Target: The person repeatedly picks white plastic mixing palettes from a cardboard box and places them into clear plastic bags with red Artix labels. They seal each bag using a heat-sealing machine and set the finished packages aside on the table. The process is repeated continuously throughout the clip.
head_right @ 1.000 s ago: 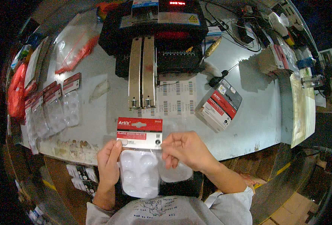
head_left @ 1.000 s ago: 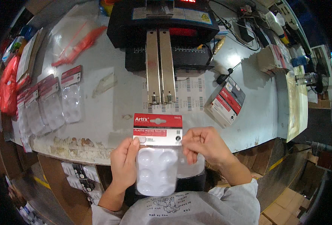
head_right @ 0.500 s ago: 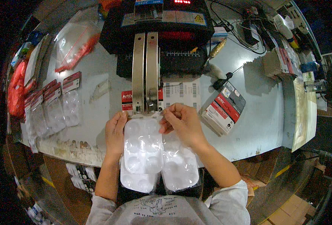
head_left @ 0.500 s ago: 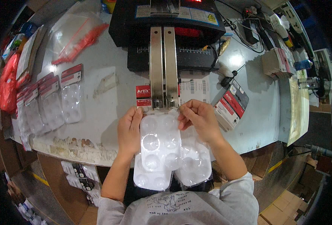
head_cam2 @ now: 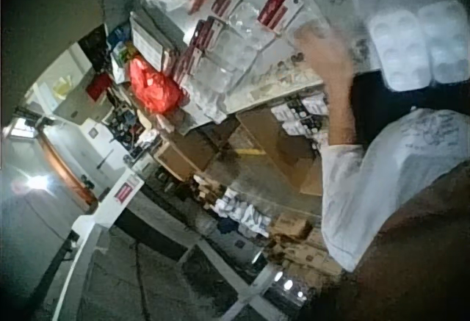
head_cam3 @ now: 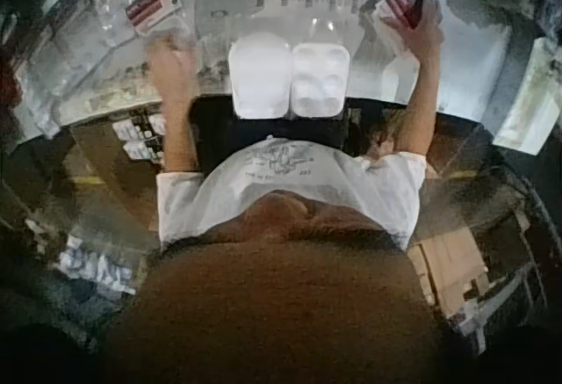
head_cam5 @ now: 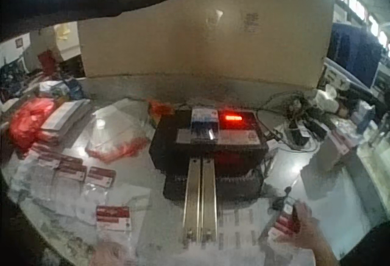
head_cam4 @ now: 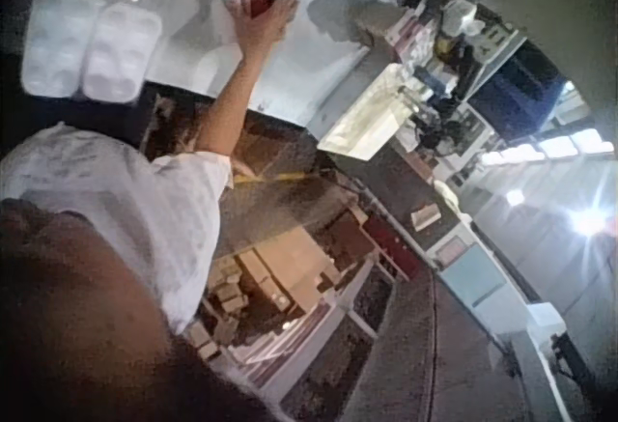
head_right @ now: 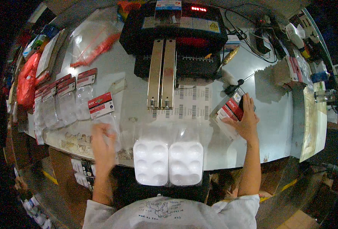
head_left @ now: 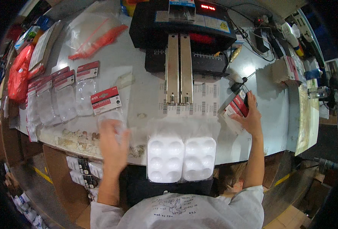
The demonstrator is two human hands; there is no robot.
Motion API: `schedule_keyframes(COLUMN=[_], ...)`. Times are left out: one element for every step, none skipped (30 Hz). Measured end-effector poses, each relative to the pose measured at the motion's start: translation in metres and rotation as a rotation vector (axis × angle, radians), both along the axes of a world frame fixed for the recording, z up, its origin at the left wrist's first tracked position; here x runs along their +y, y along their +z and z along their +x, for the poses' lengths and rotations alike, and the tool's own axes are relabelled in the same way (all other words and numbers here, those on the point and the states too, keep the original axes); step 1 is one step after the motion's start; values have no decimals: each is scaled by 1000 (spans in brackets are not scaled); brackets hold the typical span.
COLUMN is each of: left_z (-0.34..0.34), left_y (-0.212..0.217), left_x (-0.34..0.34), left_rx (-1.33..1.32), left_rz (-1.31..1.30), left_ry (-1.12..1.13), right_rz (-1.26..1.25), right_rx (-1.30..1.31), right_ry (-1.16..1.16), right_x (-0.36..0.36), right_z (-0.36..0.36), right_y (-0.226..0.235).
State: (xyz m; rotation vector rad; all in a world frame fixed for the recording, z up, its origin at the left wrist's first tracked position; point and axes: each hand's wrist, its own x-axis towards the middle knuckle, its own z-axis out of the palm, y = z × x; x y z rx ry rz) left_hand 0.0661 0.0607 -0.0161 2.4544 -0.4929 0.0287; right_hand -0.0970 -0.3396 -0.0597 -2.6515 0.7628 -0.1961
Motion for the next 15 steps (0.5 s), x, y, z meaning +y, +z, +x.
schedule_keyframes(left_z=[-15, -25, -35, -37, -38, -38, -36, -36, -36, -37, -40, -43, -47, -50, -52], left_y=[1, 0, 1, 2, 2, 4, 4, 6, 7, 10, 12, 16, 20, 25, 30], left_x=[-8, -16, -24, -30, -34, -37, -39, -40, -41, -41, -41, -40, -39, -39, -39], left_rx=[127, 223, 257, 278, 283, 293, 298, 307, 293, 276, 256, 420, 585, 753, 847], left_rz=[-120, -239, -243, -278, -305, -345, -387, -427, -487, -549, -593, -739, -869, -999, -1029], left_ry=[-71, -158, -118, -79, -56, -48, -50, -54, -57, -62, -96, -69, -69, -68, -72], right_rz=[3, -18, -44, 16, 73, 142, 128, 129, 137, 68, 8, -60, -13, 24, 45], right_rx=[58, 63, 37, 33, 0, -34, -88, -137, -209, -216, -244, -293, -227, -182, -131], right_ry=[-30, -38, -23, -64, -78, -91, -103, -117, -123, -115, -101, -61, -142, -194, -255], right_x=[0, 0, 0, -1, -2, -3, -3, -3, -3, -2, -1, 0, 1, 3, 5], right_z=[1, 4, 6, 8, 10, 11, 12, 11, 11, 10, 10, 10, 12, 15, 17], right_y=[1, 3, 6, 10, 14, 16, 17, 17, 15, 13, 12, 11, 12, 16, 23])
